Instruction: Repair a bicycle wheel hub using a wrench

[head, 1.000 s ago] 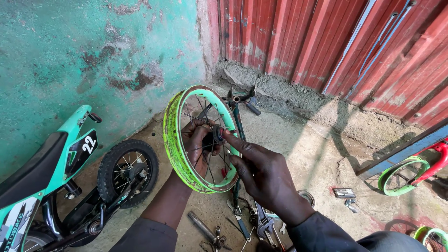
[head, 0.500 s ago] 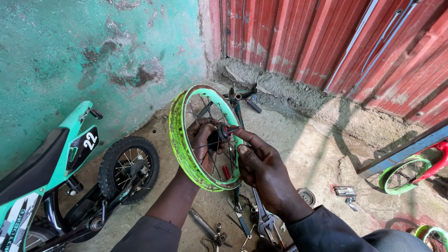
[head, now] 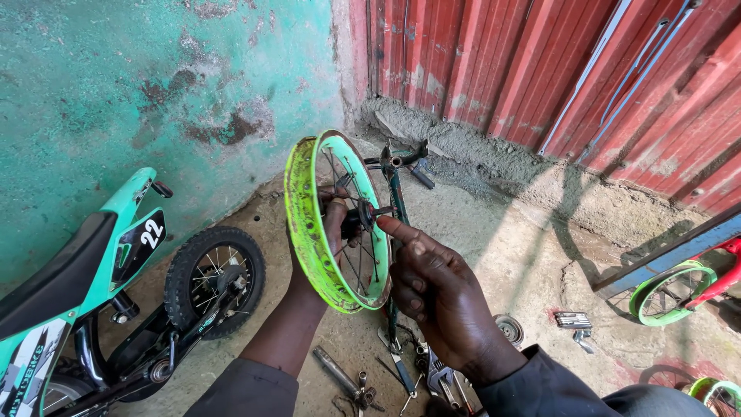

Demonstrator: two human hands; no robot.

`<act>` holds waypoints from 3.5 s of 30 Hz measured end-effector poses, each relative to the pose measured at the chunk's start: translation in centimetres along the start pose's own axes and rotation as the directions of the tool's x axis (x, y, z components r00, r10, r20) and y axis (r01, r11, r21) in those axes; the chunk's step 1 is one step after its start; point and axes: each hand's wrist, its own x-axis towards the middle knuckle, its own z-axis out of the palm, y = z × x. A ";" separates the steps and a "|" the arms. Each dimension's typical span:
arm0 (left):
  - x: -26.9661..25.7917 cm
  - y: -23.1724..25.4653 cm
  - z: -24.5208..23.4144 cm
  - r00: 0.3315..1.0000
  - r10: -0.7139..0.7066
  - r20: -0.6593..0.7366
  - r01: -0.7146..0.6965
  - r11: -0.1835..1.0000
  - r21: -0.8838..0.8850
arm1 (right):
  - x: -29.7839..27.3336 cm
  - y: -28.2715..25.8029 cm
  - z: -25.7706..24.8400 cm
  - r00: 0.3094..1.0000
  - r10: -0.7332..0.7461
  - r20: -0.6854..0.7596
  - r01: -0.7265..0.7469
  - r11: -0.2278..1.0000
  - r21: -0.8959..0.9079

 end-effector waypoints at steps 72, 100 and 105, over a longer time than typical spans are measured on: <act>-4.3 -5.4 -7.6 0.822 -0.443 -0.358 0.570 0.644 0.510 | 16.1 15.5 -35.5 0.992 -0.081 -0.092 -0.109 -0.246 -0.963; -3.1 3.5 -0.3 0.895 -0.380 -0.233 0.415 0.902 0.120 | 8.8 -2.0 -10.1 0.992 0.039 -0.123 -0.073 0.956 -0.283; -3.4 4.5 0.1 0.898 -0.389 -0.207 0.405 0.913 0.041 | 5.0 -1.9 -9.3 0.991 0.115 -0.065 -0.121 0.987 -0.106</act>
